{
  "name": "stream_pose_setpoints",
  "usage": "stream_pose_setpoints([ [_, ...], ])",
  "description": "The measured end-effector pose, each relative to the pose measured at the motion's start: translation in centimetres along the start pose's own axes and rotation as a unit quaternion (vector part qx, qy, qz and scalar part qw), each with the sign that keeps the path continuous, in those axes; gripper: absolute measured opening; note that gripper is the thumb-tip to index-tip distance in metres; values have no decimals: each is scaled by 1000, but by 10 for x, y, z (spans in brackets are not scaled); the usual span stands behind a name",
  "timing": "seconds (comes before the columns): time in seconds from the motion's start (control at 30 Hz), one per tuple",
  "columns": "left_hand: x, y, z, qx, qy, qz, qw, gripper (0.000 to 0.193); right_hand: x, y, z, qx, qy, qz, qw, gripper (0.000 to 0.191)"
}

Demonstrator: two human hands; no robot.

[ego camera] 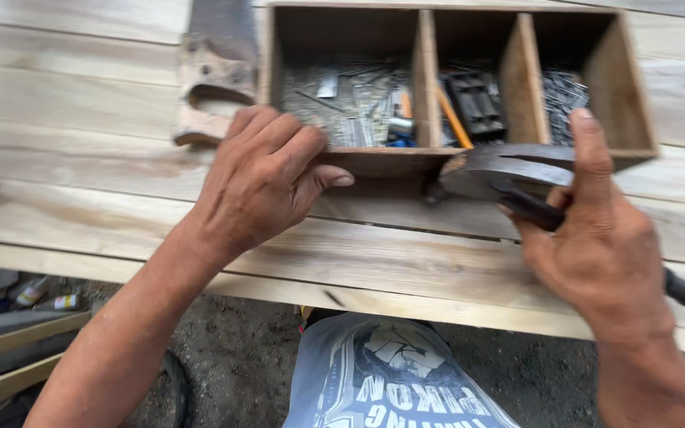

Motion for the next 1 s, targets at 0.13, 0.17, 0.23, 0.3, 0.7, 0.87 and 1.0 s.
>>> stream_pose_setpoints([
  [0.13,-23,45,25,97,-74,-54,991,63,-20,-11,-24,-14,12,33,999,87],
  [0.17,-38,49,26,73,-45,-84,993,66,-26,-12,-28,-14,7,32,999,76],
  [0.23,-66,50,34,14,20,-133,991,72,-40,-14,-31,-10,-5,44,999,62],
  [0.3,-92,46,45,-57,71,-71,993,54,-52,-12,-31,11,-12,73,997,58],
  [0.7,-245,71,35,-150,81,-154,973,34,-114,-49,-88,-21,55,30,998,30],
  [0.87,-277,104,33,-72,49,-255,963,52,-154,-70,-120,-80,13,-18,997,31],
  [1.0,-256,145,15,-37,137,-215,966,44,-200,-64,-148,-71,82,-32,994,32],
])
Point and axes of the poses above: each hand's wrist, its own z-axis away from the middle knuckle, its own y-axis out of the back of the hand, x = y × z, the point moved 5 cm from there along -z, towards the middle knuckle, and after that the axes turned 13 degrees about z, right-handed, at the moved point
